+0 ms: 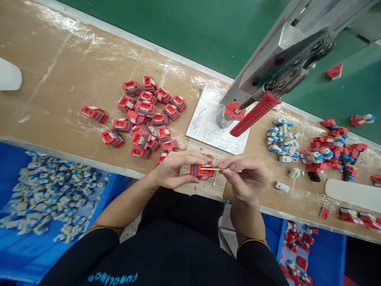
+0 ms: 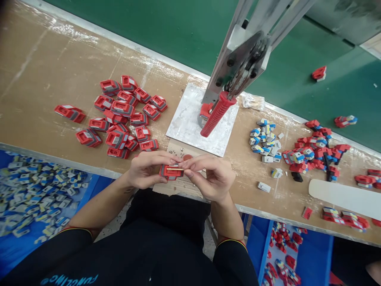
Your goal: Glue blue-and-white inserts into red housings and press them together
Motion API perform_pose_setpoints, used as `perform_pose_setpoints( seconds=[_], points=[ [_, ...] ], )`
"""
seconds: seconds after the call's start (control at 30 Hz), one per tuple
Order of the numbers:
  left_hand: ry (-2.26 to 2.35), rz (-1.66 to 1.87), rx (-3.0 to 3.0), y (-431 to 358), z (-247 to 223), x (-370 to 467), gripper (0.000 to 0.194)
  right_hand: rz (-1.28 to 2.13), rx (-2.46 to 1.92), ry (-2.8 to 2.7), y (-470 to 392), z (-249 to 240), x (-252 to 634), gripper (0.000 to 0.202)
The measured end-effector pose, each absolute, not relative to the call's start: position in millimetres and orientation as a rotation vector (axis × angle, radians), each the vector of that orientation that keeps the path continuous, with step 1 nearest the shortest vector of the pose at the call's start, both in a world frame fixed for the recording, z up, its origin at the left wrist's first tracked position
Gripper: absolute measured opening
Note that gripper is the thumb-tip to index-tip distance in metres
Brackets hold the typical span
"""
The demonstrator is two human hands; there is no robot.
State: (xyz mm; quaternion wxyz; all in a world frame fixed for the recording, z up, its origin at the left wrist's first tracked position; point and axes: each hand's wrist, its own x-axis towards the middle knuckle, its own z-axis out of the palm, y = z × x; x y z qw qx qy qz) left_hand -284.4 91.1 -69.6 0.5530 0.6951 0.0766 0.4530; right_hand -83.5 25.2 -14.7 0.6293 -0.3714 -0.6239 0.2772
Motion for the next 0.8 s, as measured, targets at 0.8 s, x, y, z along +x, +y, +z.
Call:
perform_pose_setpoints(
  seconds=[0.8],
  points=[
    [0.314, 1.204, 1.666, 94.3, -72.6, -289.9, 0.04, 0.219, -0.913, -1.577, 10.9, -2.4, -48.6, 0.012]
  ],
)
